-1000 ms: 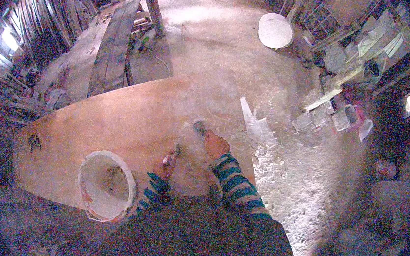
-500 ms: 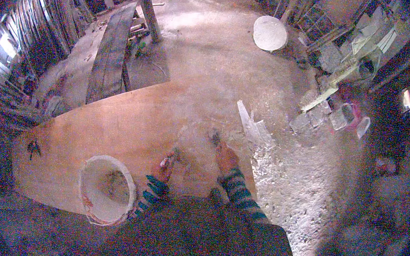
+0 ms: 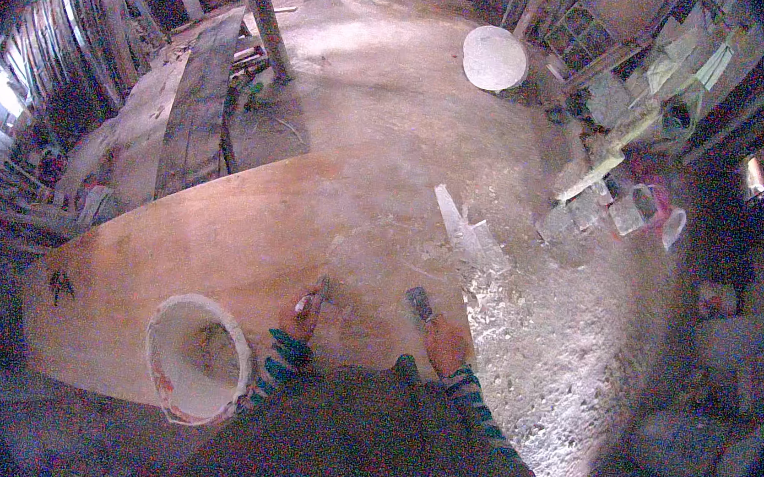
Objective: The person applies a white paste to a large wooden board using a putty knife and a small scraper. They repeatedly scoop material from a bucket and spread it across the surface, smoothing and leveling the paste. The person occasionally wipes the board with a cloth and adjusts the bucket's position.
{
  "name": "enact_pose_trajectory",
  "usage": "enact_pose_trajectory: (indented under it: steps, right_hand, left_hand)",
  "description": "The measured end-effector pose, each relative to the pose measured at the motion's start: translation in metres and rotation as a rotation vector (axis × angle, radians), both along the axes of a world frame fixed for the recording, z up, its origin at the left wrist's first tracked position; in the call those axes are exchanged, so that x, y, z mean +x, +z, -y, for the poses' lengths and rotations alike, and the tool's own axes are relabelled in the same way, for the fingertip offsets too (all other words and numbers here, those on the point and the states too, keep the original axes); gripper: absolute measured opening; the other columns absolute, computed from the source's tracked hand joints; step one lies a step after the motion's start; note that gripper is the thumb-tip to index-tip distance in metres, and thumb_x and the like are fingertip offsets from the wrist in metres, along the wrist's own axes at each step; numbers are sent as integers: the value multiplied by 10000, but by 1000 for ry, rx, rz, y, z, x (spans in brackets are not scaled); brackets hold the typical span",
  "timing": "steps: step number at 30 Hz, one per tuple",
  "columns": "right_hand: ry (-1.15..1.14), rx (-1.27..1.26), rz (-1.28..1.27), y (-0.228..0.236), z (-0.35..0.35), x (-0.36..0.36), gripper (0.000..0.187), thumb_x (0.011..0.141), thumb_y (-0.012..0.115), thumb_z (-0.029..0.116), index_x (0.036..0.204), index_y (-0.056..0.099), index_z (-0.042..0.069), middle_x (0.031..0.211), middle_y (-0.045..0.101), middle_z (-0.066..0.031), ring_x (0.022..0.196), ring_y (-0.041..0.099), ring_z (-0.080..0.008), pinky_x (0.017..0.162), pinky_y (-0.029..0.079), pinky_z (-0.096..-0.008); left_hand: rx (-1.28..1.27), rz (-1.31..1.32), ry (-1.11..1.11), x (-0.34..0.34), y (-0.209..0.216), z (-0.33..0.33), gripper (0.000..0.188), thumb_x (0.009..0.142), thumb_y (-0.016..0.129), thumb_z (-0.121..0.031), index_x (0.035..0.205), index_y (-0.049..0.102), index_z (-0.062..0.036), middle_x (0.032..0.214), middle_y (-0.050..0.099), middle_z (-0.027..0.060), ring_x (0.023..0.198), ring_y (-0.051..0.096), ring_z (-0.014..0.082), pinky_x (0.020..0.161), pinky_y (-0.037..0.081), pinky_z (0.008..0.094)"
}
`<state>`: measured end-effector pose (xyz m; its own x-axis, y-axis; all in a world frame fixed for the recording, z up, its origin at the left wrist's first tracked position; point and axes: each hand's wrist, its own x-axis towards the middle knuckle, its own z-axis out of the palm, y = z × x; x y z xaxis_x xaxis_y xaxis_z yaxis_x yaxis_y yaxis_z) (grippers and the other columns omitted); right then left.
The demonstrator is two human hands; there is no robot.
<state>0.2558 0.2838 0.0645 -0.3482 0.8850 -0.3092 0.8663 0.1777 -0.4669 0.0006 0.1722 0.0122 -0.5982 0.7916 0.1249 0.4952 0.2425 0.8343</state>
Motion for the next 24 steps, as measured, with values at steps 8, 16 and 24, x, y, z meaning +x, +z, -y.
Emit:
enact_pose_trajectory:
  steps: [8, 16, 24]
  right_hand:
    - [-89, 20, 8, -37, -87, -79, 262, 849, 458, 314, 938, 514, 73, 876, 606, -207, 832, 572, -403, 714, 448, -483]
    - [18, 191, -162, -23, -51, -22, 269, 848, 452, 335, 944, 544, 101, 860, 621, -160, 803, 584, -383, 688, 455, -480]
    - [-160, 88, -9, -25, -29, 5, 292, 846, 453, 344, 1013, 534, 119, 878, 623, -164, 789, 592, -376, 704, 464, -461]
  left_hand:
    - [-49, 38, -89, -5, 9, -4, 208, 797, 572, -104, 1002, 597, -79, 928, 631, 147, 854, 615, 292, 739, 483, 341]
    - [-16, -42, -62, -3, 10, -1, 200, 803, 580, -124, 998, 596, -79, 904, 632, 145, 820, 617, 301, 703, 489, 340]
    - [-29, 30, -54, -1, 10, -1, 218, 802, 581, -130, 1015, 594, -88, 886, 634, 144, 796, 626, 293, 668, 494, 340]
